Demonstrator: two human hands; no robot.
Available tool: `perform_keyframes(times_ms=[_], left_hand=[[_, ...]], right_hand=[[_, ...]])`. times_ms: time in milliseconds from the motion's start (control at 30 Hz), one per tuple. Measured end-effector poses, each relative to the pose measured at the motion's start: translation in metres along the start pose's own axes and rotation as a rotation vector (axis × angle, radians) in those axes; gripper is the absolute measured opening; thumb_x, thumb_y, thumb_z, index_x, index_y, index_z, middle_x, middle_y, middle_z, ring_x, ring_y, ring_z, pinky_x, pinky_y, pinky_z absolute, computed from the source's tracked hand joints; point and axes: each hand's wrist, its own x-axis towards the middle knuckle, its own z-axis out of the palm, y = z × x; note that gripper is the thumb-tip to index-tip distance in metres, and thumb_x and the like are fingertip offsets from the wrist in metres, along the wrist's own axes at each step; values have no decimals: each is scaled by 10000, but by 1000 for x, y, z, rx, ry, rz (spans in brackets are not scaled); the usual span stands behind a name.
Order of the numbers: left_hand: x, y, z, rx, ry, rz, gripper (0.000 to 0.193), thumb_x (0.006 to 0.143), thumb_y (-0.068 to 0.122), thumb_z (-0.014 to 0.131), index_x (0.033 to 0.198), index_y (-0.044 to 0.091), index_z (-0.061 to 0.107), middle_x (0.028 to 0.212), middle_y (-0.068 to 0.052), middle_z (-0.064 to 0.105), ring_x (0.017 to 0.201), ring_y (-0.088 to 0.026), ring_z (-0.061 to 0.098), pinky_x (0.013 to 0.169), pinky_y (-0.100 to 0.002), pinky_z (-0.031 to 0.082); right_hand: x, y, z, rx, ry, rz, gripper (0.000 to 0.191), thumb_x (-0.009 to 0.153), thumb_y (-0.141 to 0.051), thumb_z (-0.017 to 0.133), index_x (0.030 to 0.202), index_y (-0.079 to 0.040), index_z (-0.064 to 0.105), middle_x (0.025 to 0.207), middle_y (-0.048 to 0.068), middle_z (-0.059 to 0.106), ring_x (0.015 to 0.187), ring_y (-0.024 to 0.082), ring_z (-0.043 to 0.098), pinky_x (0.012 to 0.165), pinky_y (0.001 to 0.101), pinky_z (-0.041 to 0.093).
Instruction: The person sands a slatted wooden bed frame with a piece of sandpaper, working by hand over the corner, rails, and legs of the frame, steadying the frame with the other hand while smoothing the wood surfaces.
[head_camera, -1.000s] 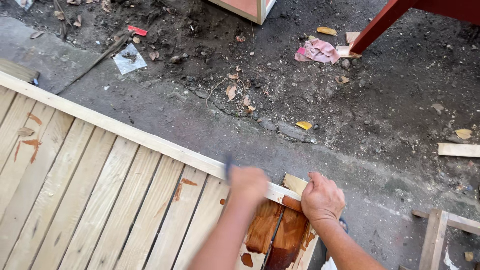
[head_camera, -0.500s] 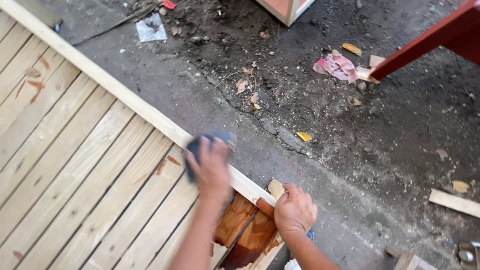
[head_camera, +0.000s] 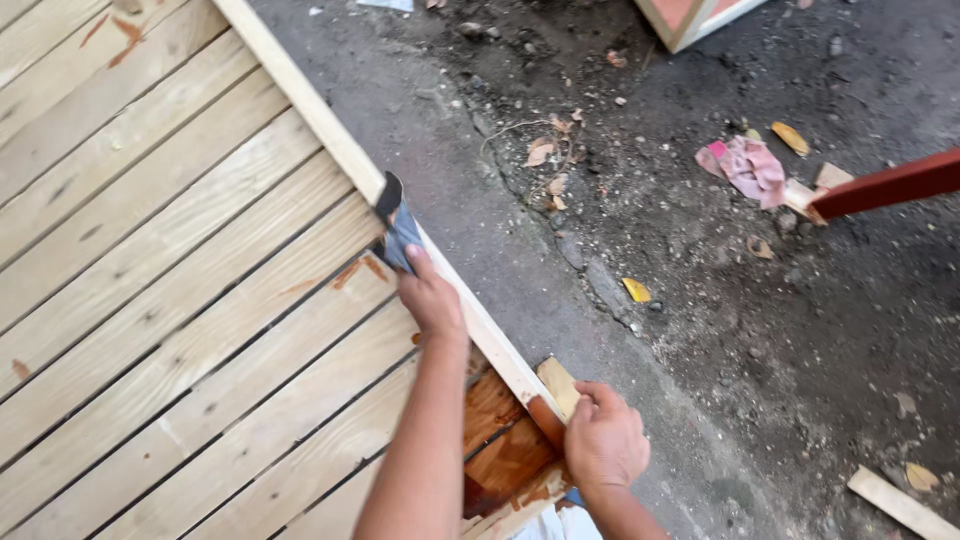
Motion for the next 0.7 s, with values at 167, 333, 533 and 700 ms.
perform_keyframes(times_ms=[167,333,533,700], left_hand=[[-139,22,-32,-129,-30,-269,590,1052,423,429,1288,-106,542,1252,-198,631,1129,-251,593,967,-409,452],[-83,3,-5,-109,61,-290,573,1086,410,404,1237,-115,575,1202,-241,665,1057,-287,601,928,-430,480],[-21,-7,3,65,41,-464,613,1118,393,407,973,-154,644,898,-268,724,772,-328,618,782,-433,530],[-116,30,-9,-207,194,-282,417,1011,257,455,1241,-48,625,1195,-194,708,1090,-256,666,904,-426,485]], right_hand=[[25,-10,4,201,-173,14,296,967,-352,562,1184,-297,755,1028,103,777,973,285,708,914,427,534],[58,-42,40,835,-467,-140,331,995,-252,502,1169,-82,727,1012,123,776,910,235,700,846,373,555],[73,-106,54,764,-551,-304,405,1024,-279,463,1119,-15,756,1041,124,791,954,212,710,882,348,536],[87,-194,34,655,-652,-541,453,1040,-312,393,1174,-40,729,1084,99,781,972,207,719,906,333,541]])
